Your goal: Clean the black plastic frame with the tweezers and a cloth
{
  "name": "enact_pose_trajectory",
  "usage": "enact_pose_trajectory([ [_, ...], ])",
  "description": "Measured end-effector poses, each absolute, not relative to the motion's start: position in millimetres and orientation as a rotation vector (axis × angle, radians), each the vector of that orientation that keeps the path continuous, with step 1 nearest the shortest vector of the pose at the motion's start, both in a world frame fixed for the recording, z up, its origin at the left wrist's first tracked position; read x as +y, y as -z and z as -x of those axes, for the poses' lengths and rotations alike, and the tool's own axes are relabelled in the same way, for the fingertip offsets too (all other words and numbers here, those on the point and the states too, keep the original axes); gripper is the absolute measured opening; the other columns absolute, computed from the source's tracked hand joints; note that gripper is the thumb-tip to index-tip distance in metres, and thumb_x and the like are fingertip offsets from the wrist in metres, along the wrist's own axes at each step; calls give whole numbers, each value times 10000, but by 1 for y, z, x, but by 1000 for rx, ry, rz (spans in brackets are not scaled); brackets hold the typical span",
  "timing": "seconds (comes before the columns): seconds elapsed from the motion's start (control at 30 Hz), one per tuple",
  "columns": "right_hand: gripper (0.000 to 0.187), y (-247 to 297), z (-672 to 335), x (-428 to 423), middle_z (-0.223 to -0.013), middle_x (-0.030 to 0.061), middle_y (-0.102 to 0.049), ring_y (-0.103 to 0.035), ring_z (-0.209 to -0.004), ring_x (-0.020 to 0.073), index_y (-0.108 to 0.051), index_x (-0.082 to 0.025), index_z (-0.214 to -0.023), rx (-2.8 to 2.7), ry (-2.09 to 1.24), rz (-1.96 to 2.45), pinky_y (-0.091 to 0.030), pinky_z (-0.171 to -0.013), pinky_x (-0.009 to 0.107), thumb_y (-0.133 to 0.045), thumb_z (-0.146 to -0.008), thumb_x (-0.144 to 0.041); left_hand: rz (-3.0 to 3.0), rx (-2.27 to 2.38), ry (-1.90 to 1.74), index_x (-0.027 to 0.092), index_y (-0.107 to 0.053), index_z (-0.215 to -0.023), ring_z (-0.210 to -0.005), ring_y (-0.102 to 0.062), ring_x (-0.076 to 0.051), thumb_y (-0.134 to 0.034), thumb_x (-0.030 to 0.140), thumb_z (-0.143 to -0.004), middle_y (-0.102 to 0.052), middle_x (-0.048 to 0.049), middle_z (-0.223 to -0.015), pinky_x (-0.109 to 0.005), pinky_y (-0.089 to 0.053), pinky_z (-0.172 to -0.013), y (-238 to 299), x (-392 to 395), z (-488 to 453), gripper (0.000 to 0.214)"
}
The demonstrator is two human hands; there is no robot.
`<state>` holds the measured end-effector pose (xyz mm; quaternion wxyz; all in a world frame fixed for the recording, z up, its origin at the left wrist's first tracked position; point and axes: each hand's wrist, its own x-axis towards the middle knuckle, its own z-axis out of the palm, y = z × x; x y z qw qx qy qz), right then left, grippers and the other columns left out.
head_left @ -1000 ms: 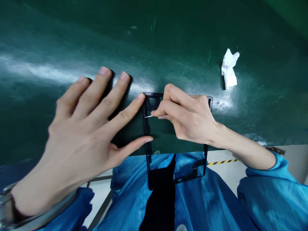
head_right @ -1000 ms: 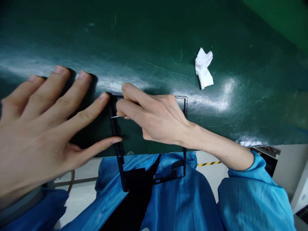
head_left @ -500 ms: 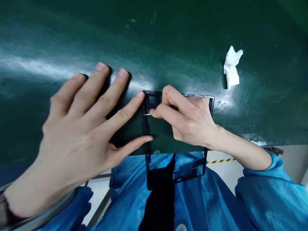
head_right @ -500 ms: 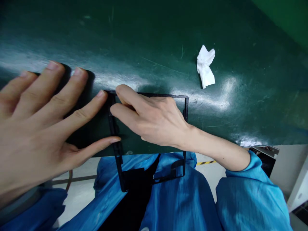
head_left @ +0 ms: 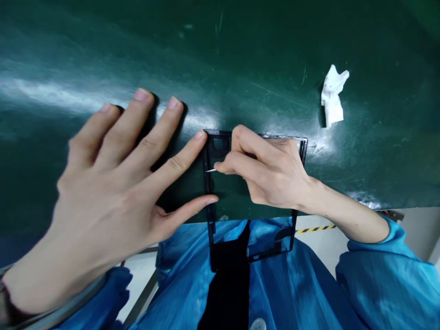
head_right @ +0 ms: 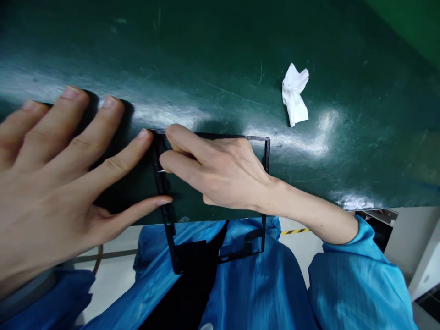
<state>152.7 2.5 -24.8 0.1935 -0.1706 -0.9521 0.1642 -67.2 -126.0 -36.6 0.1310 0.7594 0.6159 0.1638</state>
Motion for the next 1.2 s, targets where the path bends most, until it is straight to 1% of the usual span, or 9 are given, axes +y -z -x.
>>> enact_pose_trajectory([
  [0.1,239,26,-153,2,-931,-33,-547,-416,-688,31,-650,-170,-993,-2642,-454,512,-257,-595,263,-452,-1119,-131,-2220,1789,-468,320,-230,-1710,-1735,-190,-359,-492,688,-1019,-124,55,-1854,-575,-205,-1462,37,-126,67,826],
  [0.23,232,25,-152,-2,-918,-32,-553,-430,-708,35,-619,-162,-920,-2671,-392,524,-245,-608,278,-474,-1082,-82,-2216,1795,-473,330,-216,-1712,-1740,-166,-333,-403,580,-1063,-98,80,-1853,-566,-194,-1467,37,-125,68,720],
  [0.37,195,24,-152,-5,-903,-36,-563,-409,-695,38,-586,-172,-934,-2699,-367,509,-230,-604,280,-479,-1076,-92,-2201,1795,-464,338,-207,-1711,-1746,-144,-308,-398,628,-1067,-94,96,-1854,-509,-141,-1482,37,-125,68,732],
  [0.53,188,23,-153,-7,-898,-40,-579,-369,-668,44,-609,-174,-940,-2688,-399,506,-224,-593,279,-516,-1046,-49,-2235,1782,-466,324,-214,-1710,-1736,-180,-358,-380,622,-1069,-104,70,-1854,-616,-219,-1453,37,-125,69,726],
  [0.73,185,24,-154,-7,-899,-40,-571,-341,-668,66,-643,-186,-953,-2697,-391,482,-223,-594,294,-540,-1042,-61,-2202,1788,-451,374,-177,-1712,-1736,-169,-365,-476,714,-1008,-71,106,-1851,-596,-197,-1465,38,-125,68,836],
  [0.9,226,24,-156,-5,-888,-35,-552,-377,-691,68,-648,-190,-947,-2724,-419,450,-220,-601,297,-498,-1040,-48,-2219,1779,-462,354,-194,-1714,-1722,-187,-415,-517,696,-990,-92,69,-1854,-668,-221,-1438,39,-125,70,863],
  [1.0,263,24,-156,-4,-888,-33,-540,-382,-693,62,-633,-186,-945,-2748,-424,424,-202,-599,301,-443,-1039,-30,-2207,1772,-473,369,-188,-1713,-1728,-173,-405,-544,702,-981,-79,89,-1854,-630,-186,-1458,39,-126,70,879],
  [1.1,274,23,-157,-3,-903,-30,-544,-386,-695,57,-624,-185,-943,-2782,-413,416,-188,-604,307,-420,-1046,-33,-2194,1782,-469,377,-190,-1710,-1749,-138,-335,-521,677,-1006,-73,97,-1853,-557,-154,-1480,39,-126,70,834],
  [1.2,267,22,-157,-2,-928,-24,-555,-402,-712,58,-625,-190,-950,-2821,-412,406,-181,-613,311,-428,-1044,-36,-2203,1782,-459,371,-202,-1709,-1747,-147,-346,-504,634,-1022,-85,86,-1852,-594,-179,-1471,38,-126,70,796],
])
